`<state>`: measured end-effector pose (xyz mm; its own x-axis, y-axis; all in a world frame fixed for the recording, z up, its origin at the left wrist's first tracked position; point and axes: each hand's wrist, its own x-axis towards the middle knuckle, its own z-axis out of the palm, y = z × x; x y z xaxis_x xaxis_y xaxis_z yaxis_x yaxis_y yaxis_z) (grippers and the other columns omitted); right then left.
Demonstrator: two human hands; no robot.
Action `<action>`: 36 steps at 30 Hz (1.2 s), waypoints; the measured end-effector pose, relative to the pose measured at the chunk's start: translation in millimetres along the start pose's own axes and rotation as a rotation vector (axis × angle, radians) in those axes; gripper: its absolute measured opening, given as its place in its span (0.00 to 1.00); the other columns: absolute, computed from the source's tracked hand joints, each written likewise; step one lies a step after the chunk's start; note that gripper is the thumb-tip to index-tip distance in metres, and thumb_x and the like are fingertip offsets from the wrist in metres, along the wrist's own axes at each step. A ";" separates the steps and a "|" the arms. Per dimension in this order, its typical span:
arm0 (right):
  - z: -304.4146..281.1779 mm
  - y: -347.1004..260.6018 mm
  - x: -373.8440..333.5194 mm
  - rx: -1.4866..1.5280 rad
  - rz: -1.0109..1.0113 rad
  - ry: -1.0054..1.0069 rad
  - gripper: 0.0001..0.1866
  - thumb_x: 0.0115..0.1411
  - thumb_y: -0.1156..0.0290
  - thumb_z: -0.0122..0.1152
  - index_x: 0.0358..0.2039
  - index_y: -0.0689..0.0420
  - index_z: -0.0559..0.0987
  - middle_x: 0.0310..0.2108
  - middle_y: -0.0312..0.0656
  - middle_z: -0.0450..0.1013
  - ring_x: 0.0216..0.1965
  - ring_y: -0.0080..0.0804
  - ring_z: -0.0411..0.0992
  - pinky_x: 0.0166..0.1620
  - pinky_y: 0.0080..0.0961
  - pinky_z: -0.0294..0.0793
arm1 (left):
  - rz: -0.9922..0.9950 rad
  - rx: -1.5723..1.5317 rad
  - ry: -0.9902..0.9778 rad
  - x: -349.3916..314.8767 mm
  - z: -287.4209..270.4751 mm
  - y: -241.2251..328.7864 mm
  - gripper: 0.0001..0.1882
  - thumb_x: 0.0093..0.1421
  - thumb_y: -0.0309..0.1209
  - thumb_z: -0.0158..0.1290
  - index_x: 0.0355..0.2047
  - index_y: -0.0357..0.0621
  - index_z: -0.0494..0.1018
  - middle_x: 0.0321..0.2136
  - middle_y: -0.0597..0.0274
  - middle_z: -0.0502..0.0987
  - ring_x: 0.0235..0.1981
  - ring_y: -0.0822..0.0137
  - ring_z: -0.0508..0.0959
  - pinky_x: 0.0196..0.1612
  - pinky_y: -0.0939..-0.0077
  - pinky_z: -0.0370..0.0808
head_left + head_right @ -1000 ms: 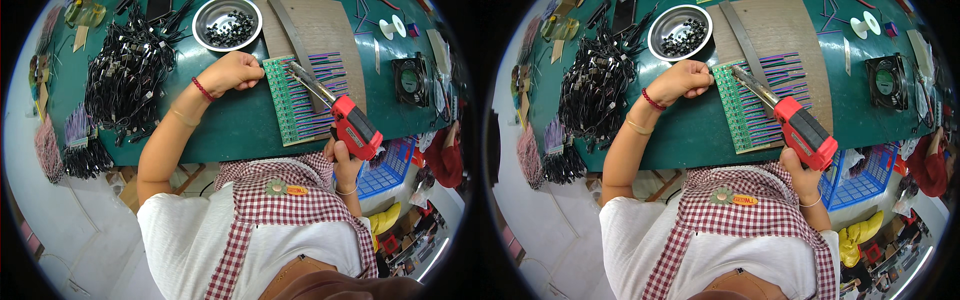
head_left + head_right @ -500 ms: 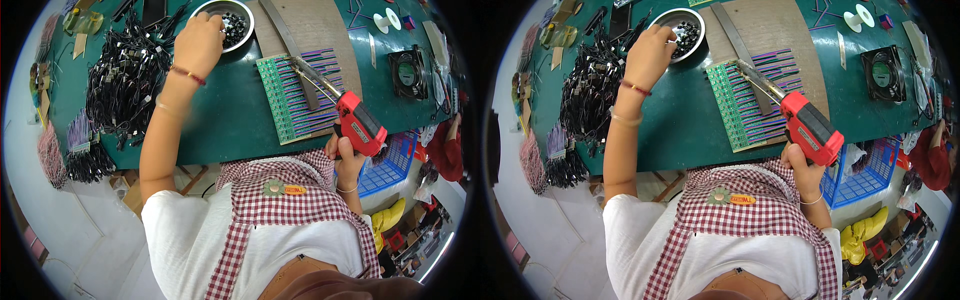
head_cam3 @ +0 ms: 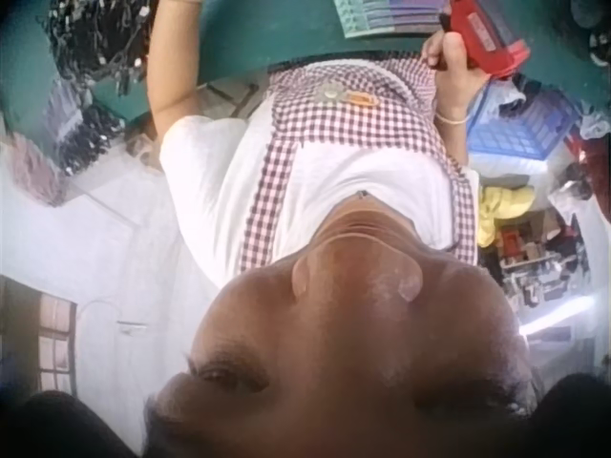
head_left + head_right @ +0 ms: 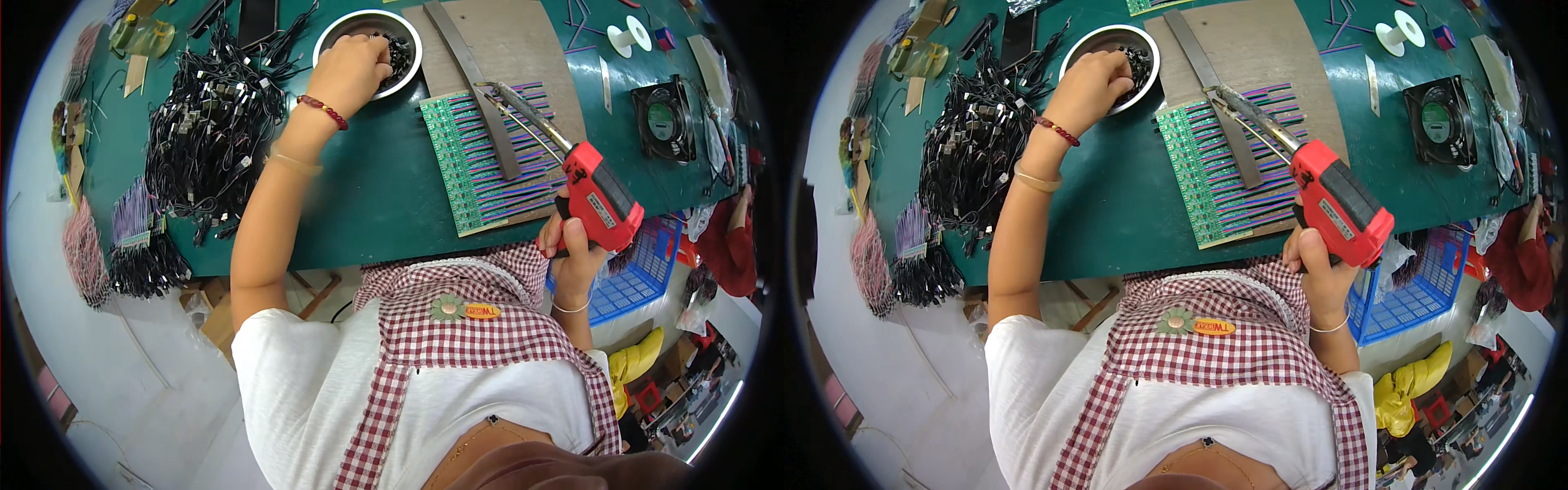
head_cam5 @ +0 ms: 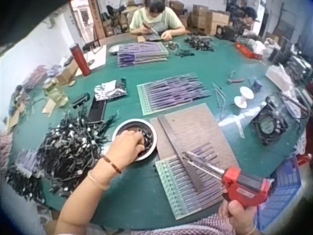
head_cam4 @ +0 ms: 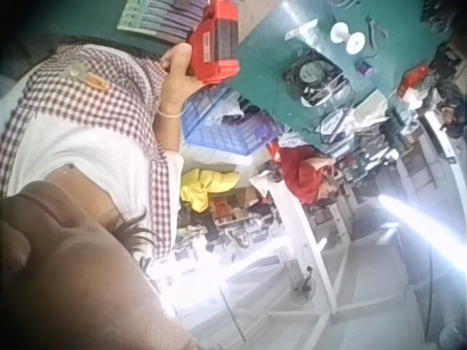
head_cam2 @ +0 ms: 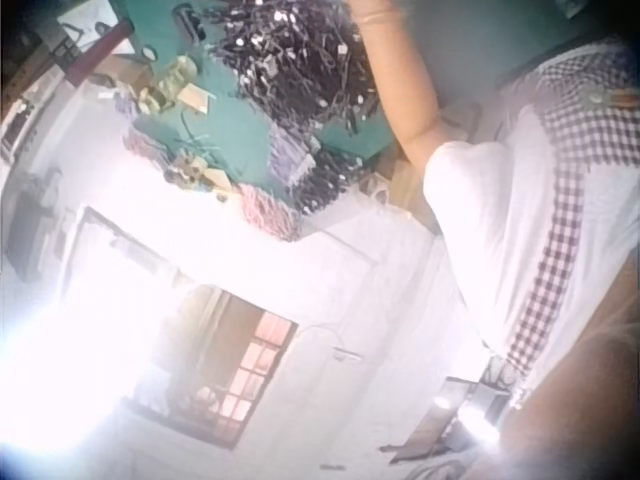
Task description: The person picks up USB cables and small components from a bowl, positions them onto circuit board strips, and solders them using a soldering iron.
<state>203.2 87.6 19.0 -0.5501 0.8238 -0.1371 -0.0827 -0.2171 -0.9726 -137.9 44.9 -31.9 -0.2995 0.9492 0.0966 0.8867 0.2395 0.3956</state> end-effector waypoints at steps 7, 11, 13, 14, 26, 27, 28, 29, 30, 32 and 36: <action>-0.1 -2.6 1.7 -0.030 -0.042 0.015 0.19 0.59 0.68 0.49 0.46 0.69 0.64 0.13 0.39 0.61 0.11 0.21 0.57 0.18 0.19 0.61 | -0.064 -0.139 0.114 -4.8 -8.8 -4.6 0.06 0.51 0.27 0.53 0.27 0.36 0.70 0.24 0.52 0.75 0.29 0.53 0.74 0.34 0.66 0.70; -0.2 -1.9 4.1 -0.006 -0.042 0.027 0.19 0.59 0.68 0.50 0.46 0.69 0.64 0.14 0.39 0.61 0.11 0.21 0.57 0.17 0.18 0.61 | -0.032 -0.187 0.093 -8.8 -9.9 -5.9 0.06 0.51 0.25 0.54 0.28 0.35 0.73 0.24 0.53 0.77 0.25 0.56 0.76 0.31 0.71 0.71; 1.0 -2.3 4.0 0.001 -0.045 0.031 0.20 0.59 0.68 0.50 0.46 0.69 0.64 0.14 0.39 0.61 0.11 0.21 0.57 0.17 0.18 0.61 | -0.030 -0.184 0.117 -9.4 -11.7 -5.7 0.06 0.51 0.26 0.54 0.29 0.36 0.74 0.24 0.53 0.77 0.26 0.59 0.77 0.31 0.72 0.71; 2.1 -2.8 4.0 0.002 -0.061 0.024 0.20 0.59 0.68 0.50 0.46 0.69 0.64 0.13 0.38 0.61 0.11 0.21 0.57 0.17 0.18 0.61 | -0.053 -0.176 0.107 -9.9 -13.9 -3.8 0.06 0.51 0.26 0.55 0.29 0.37 0.75 0.24 0.54 0.77 0.26 0.61 0.77 0.31 0.73 0.72; 49.2 -21.8 7.2 -0.025 0.085 -0.120 0.13 0.54 0.80 0.57 0.40 0.66 0.70 0.30 0.41 0.71 0.30 0.25 0.71 0.35 0.21 0.73 | 0.029 -1.129 -0.023 -83.9 -20.5 139.0 0.07 0.49 0.24 0.59 0.28 0.35 0.75 0.28 0.59 0.75 0.30 0.70 0.76 0.33 0.79 0.72; 51.2 -24.2 6.5 -0.044 0.096 -0.142 0.11 0.54 0.80 0.57 0.38 0.65 0.71 0.29 0.40 0.71 0.30 0.25 0.71 0.35 0.20 0.72 | 0.027 -1.130 -0.020 -87.2 -19.5 142.8 0.07 0.49 0.24 0.59 0.28 0.35 0.75 0.28 0.59 0.75 0.30 0.70 0.76 0.33 0.79 0.72; 52.4 -26.2 6.0 -0.061 0.102 -0.169 0.09 0.54 0.79 0.57 0.36 0.65 0.71 0.29 0.40 0.71 0.30 0.24 0.70 0.35 0.20 0.72 | 0.031 -1.122 0.017 -89.3 -19.2 145.1 0.07 0.49 0.24 0.59 0.28 0.35 0.75 0.28 0.58 0.75 0.29 0.68 0.76 0.33 0.79 0.73; 52.5 -28.5 5.0 -0.105 0.116 -0.172 0.07 0.54 0.79 0.58 0.34 0.63 0.72 0.29 0.37 0.70 0.29 0.22 0.69 0.34 0.19 0.71 | 0.037 -1.113 0.049 -91.0 -19.8 146.1 0.07 0.49 0.24 0.60 0.28 0.35 0.75 0.28 0.57 0.76 0.29 0.67 0.77 0.32 0.78 0.73; 52.5 -29.8 4.1 -0.102 0.115 -0.177 0.07 0.54 0.79 0.58 0.34 0.63 0.72 0.29 0.37 0.70 0.29 0.22 0.69 0.34 0.19 0.71 | 0.034 -1.111 0.055 -92.2 -20.8 146.7 0.07 0.49 0.24 0.60 0.28 0.35 0.75 0.28 0.57 0.76 0.29 0.67 0.77 0.32 0.78 0.73; 50.6 -31.0 2.2 -0.197 0.103 -0.184 0.06 0.54 0.79 0.58 0.33 0.62 0.73 0.27 0.35 0.70 0.29 0.20 0.68 0.33 0.17 0.69 | 0.028 -1.103 0.017 -94.0 -22.9 148.0 0.07 0.48 0.24 0.60 0.27 0.35 0.75 0.27 0.57 0.76 0.30 0.66 0.77 0.33 0.78 0.73; 46.3 -24.7 -0.1 -0.216 0.148 -0.163 0.05 0.54 0.79 0.58 0.32 0.60 0.73 0.26 0.33 0.69 0.28 0.19 0.68 0.32 0.17 0.68 | 0.020 -1.008 0.010 -98.5 -27.8 149.8 0.06 0.48 0.23 0.59 0.27 0.34 0.74 0.27 0.57 0.76 0.29 0.67 0.77 0.32 0.78 0.73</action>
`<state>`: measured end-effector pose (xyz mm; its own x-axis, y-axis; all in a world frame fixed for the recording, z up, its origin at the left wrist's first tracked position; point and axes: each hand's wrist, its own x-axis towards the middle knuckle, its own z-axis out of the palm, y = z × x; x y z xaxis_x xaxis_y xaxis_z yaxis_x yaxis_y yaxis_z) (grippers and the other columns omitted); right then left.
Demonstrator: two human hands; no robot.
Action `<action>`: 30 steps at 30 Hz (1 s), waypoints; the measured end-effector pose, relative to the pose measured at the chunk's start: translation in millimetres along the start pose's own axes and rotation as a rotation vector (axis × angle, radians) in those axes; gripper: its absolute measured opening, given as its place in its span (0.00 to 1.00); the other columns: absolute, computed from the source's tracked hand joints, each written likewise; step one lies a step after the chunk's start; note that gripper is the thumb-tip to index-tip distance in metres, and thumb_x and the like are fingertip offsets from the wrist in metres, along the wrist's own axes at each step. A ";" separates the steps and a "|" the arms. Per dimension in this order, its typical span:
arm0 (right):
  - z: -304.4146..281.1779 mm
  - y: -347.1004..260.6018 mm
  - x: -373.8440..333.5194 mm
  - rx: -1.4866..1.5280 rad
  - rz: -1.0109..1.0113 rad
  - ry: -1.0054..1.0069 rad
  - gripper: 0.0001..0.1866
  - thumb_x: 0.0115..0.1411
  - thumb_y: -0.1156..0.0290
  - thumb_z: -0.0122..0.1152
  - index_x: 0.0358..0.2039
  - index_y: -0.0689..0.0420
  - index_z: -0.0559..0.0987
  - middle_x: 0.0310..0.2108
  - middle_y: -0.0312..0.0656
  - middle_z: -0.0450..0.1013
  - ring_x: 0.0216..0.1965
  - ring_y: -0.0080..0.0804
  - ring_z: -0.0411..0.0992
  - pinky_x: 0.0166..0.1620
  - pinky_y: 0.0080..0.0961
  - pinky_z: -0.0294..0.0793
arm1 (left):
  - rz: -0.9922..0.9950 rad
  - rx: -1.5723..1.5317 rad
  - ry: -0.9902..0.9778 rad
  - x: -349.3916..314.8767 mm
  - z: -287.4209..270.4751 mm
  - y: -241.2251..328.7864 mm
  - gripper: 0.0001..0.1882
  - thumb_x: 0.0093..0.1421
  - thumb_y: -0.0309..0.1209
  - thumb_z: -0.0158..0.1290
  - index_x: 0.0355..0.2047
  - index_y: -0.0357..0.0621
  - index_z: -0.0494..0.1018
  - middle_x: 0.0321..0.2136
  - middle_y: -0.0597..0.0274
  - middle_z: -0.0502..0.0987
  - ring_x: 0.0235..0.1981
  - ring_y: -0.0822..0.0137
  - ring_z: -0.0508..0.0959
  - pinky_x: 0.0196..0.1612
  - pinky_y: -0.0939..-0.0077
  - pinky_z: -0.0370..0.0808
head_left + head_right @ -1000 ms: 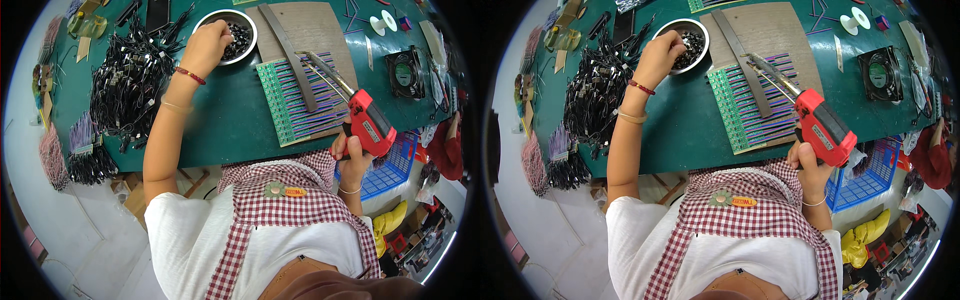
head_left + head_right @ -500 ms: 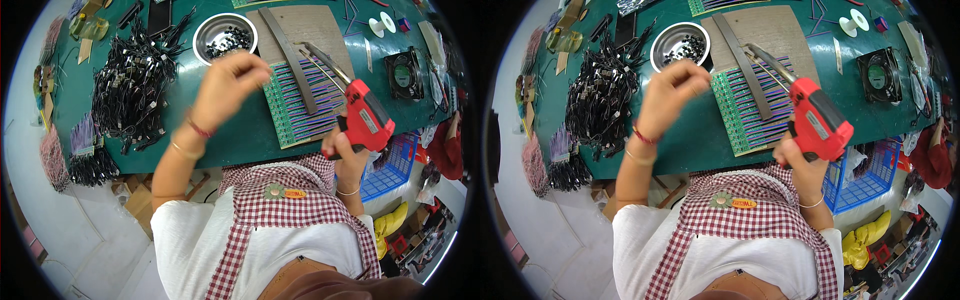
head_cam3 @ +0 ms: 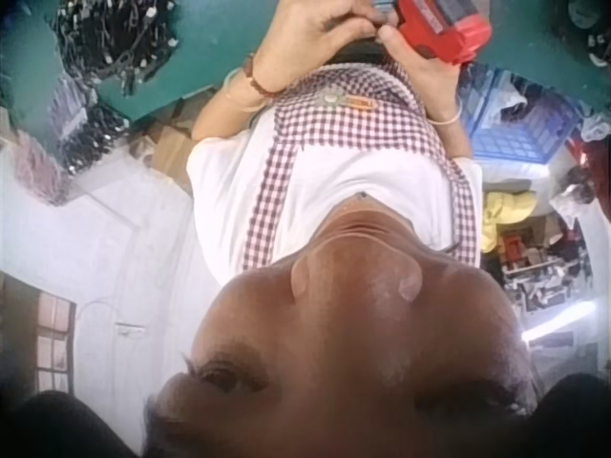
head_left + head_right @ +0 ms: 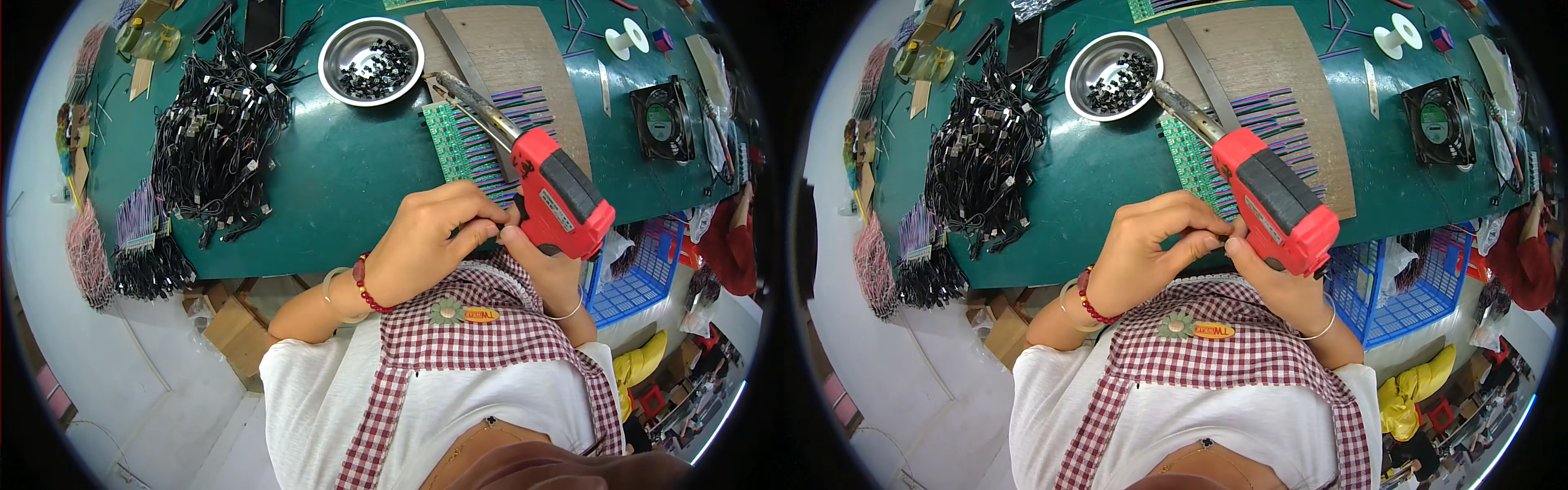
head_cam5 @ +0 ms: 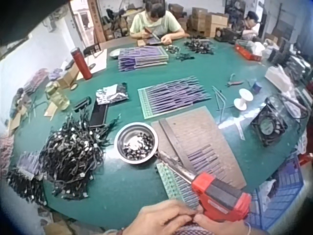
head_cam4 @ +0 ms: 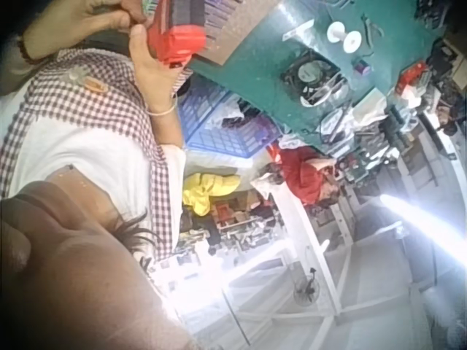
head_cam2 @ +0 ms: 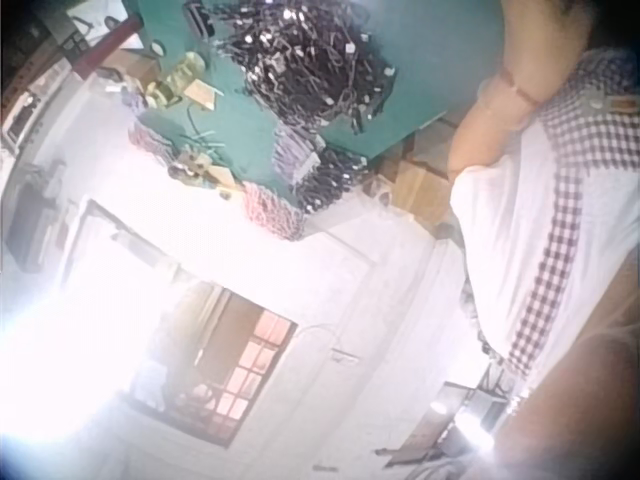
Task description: The person picks up USB cables and small components from a bowl, positions them onto circuit board strips, and solders them using a soldering iron.
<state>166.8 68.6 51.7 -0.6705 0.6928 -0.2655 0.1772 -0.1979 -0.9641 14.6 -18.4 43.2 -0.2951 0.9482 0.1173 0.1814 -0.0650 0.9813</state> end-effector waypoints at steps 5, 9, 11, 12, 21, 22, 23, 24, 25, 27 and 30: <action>-3.4 8.0 0.5 -0.230 -0.029 -0.172 0.12 0.53 0.81 0.57 0.38 0.64 0.71 0.29 0.34 0.70 0.31 0.19 0.68 0.34 0.18 0.68 | -0.282 0.124 -0.161 -3.5 -10.0 1.2 0.04 0.50 0.21 0.53 0.27 0.32 0.73 0.23 0.57 0.76 0.24 0.71 0.77 0.28 0.79 0.73; 3.3 13.9 3.3 -0.078 0.004 -0.112 0.06 0.52 0.79 0.60 0.32 0.61 0.74 0.28 0.33 0.72 0.29 0.19 0.70 0.32 0.19 0.69 | -0.326 -0.004 -0.254 0.6 -19.5 -10.3 0.04 0.51 0.22 0.52 0.27 0.33 0.72 0.22 0.59 0.75 0.22 0.74 0.76 0.26 0.80 0.73; 2.5 15.4 3.9 -0.061 -0.097 0.001 0.05 0.53 0.79 0.59 0.31 0.62 0.74 0.27 0.35 0.72 0.29 0.21 0.71 0.32 0.19 0.70 | -0.473 -0.181 -0.247 5.6 -27.3 -22.5 0.03 0.53 0.23 0.50 0.28 0.35 0.71 0.22 0.61 0.75 0.22 0.76 0.74 0.24 0.83 0.72; -1.0 15.4 3.0 -0.048 -0.100 0.009 0.05 0.53 0.79 0.59 0.31 0.62 0.74 0.27 0.35 0.72 0.29 0.21 0.71 0.32 0.19 0.70 | -0.563 -0.287 -0.214 8.9 -34.2 -30.6 0.03 0.55 0.24 0.50 0.29 0.37 0.70 0.22 0.62 0.75 0.21 0.76 0.73 0.24 0.85 0.71; -39.2 38.3 -10.9 0.032 -0.004 0.099 0.21 0.59 0.72 0.52 0.50 0.69 0.64 0.15 0.37 0.62 0.16 0.21 0.60 0.23 0.22 0.65 | -0.742 -0.394 -0.088 41.7 -66.9 -90.2 0.05 0.56 0.27 0.51 0.25 0.39 0.69 0.21 0.63 0.74 0.18 0.78 0.72 0.22 0.88 0.69; -41.4 41.5 -13.2 0.051 -0.007 0.075 0.21 0.59 0.71 0.52 0.50 0.69 0.64 0.15 0.37 0.62 0.16 0.21 0.60 0.22 0.21 0.64 | -0.752 -0.383 -0.079 43.0 -66.5 -90.5 0.05 0.56 0.27 0.51 0.25 0.39 0.69 0.21 0.63 0.74 0.18 0.78 0.72 0.22 0.88 0.69; -43.6 44.2 -15.2 0.050 -0.006 0.075 0.21 0.59 0.71 0.52 0.50 0.69 0.64 0.15 0.37 0.62 0.16 0.21 0.60 0.22 0.21 0.64 | -0.750 -0.367 -0.092 44.4 -66.3 -90.4 0.05 0.56 0.27 0.51 0.25 0.39 0.68 0.20 0.63 0.74 0.17 0.79 0.71 0.21 0.88 0.68; -45.7 46.4 -17.0 0.079 0.013 0.082 0.12 0.57 0.73 0.55 0.39 0.66 0.68 0.17 0.37 0.66 0.17 0.21 0.64 0.23 0.20 0.66 | -0.749 -0.352 -0.105 45.7 -66.4 -89.9 0.05 0.56 0.27 0.51 0.24 0.39 0.68 0.20 0.63 0.74 0.17 0.79 0.71 0.21 0.88 0.68; -46.8 48.7 -18.3 0.108 0.032 0.089 0.04 0.55 0.76 0.57 0.28 0.62 0.73 0.19 0.36 0.70 0.19 0.21 0.68 0.24 0.19 0.68 | -0.750 -0.352 -0.105 46.6 -66.5 -89.4 0.05 0.56 0.27 0.51 0.24 0.39 0.68 0.20 0.63 0.74 0.17 0.79 0.71 0.21 0.88 0.68; -46.5 53.5 -19.6 0.014 0.004 0.068 0.12 0.57 0.72 0.55 0.38 0.66 0.69 0.17 0.37 0.66 0.17 0.22 0.64 0.23 0.20 0.66 | -0.752 -0.355 -0.110 47.6 -66.8 -89.1 0.06 0.56 0.27 0.50 0.23 0.40 0.68 0.19 0.63 0.74 0.16 0.79 0.71 0.20 0.88 0.67; -46.0 57.1 -20.3 -0.011 0.020 0.071 0.13 0.56 0.72 0.57 0.40 0.65 0.69 0.18 0.36 0.67 0.18 0.21 0.64 0.23 0.19 0.66 | -0.752 -0.357 -0.108 47.0 -66.3 -89.7 0.06 0.56 0.27 0.50 0.23 0.40 0.68 0.20 0.63 0.74 0.16 0.79 0.71 0.20 0.89 0.67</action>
<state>223.7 75.2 1.6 -0.6141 0.7362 -0.2844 0.1982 -0.2049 -0.9585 -77.8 11.4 -29.1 -0.1242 0.8014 -0.5850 -0.3414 0.5191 0.7836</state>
